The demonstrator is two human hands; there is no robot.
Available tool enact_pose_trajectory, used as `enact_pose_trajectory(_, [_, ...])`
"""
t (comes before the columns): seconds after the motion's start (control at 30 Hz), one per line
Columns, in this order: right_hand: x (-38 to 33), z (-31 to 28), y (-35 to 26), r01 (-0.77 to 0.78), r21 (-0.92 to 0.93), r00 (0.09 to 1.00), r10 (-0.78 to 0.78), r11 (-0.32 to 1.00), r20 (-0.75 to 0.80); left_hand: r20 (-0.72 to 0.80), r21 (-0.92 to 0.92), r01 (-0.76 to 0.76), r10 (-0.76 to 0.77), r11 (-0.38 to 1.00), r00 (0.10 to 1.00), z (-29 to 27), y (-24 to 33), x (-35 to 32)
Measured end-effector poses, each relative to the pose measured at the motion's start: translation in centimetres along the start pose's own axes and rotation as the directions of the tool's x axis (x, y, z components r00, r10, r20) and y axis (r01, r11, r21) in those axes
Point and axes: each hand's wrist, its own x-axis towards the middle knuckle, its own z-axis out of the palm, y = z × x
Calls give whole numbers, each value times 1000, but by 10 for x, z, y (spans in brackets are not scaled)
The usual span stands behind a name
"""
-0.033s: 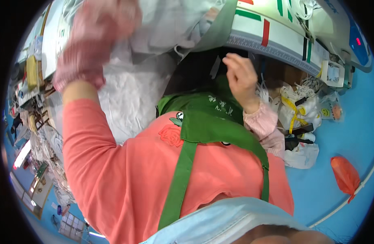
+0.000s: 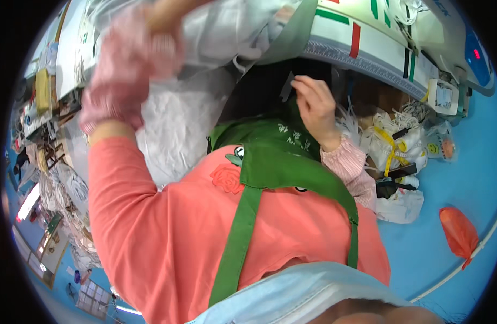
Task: Sewing white fabric pillow covers using an industrial sewing machine.
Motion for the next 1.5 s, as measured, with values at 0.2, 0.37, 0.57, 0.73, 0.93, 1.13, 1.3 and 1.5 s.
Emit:
enact_pose_trajectory(0.2, [8,44,-36,455,-250,880,-391,855,269,-561,-255,137,-262,957,785,229,-52,-121])
enact_pose_trajectory(0.37, [41,99,-14,627,-523,779,-478,577,406,-569,-478,245,-510,843,645,271,-59,-77])
enact_pose_trajectory(0.57, [-2,64,-40,672,-399,740,-554,624,381,-802,-325,-168,-177,931,571,276,-69,-135])
enact_pose_trajectory(0.73, [-17,-37,-70,554,-6,832,-554,832,-5,-769,-138,-381,143,914,623,184,47,-237])
enact_pose_trajectory(0.93, [-27,-72,-94,575,-8,817,-575,818,-52,-595,-6,-648,518,762,615,170,107,-213])
enact_pose_trajectory(1.13, [-37,-76,-76,620,-8,784,-620,785,-46,-491,-74,-655,544,752,681,179,110,-198])
enact_pose_trajectory(1.3, [-70,-37,-38,345,124,931,-355,930,78,-696,14,-178,137,984,704,145,18,-126])
enact_pose_trajectory(1.5, [-64,-10,-9,198,188,978,-207,962,27,-713,362,303,53,882,699,129,-93,-56])
